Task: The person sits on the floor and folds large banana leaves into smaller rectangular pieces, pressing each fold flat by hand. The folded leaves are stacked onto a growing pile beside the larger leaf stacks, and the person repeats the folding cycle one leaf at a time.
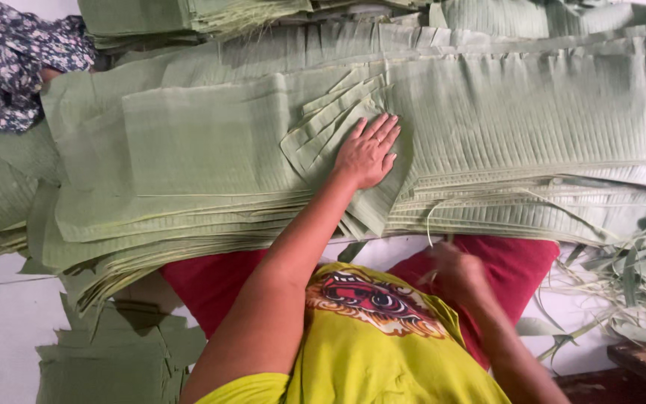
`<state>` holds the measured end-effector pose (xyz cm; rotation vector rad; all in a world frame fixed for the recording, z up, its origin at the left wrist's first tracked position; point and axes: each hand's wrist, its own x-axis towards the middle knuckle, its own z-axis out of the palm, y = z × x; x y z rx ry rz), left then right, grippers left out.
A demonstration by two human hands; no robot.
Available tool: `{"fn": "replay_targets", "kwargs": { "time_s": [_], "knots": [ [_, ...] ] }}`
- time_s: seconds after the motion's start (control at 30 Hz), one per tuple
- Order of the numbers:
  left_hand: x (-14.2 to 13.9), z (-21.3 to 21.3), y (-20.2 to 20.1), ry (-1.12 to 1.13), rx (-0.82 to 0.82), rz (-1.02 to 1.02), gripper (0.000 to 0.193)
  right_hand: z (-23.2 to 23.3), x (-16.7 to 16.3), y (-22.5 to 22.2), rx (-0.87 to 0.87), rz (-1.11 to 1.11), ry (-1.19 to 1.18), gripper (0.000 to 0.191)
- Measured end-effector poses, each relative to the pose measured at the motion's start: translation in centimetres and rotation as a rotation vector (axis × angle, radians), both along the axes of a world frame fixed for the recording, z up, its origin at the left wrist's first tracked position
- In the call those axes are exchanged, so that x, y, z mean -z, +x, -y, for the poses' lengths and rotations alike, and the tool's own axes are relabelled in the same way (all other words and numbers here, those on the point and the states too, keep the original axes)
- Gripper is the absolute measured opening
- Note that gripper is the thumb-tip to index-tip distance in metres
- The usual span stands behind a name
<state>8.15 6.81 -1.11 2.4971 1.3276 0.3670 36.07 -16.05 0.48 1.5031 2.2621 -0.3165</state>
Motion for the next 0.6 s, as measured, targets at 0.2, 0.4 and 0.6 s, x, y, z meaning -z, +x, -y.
{"fn": "replay_targets", "kwargs": {
  "time_s": [0.2,0.4,0.6],
  "knots": [
    [1.1,0.4,-0.2,0.160,0.005,0.159,0.058,-4.8,-6.6,3.8,0.919,-0.708,0.346,0.024],
    [0.4,1.0,-0.4,0.263,-0.022,0.219,0.042,-17.7,-4.6,-6.3,0.590,-0.959,0.420,0.029],
    [-0.8,1.3,-0.4,0.147,-0.042,0.157,0.041,-21.4,-4.3,-11.1,0.490,-0.622,0.492,0.018]
  ]
}}
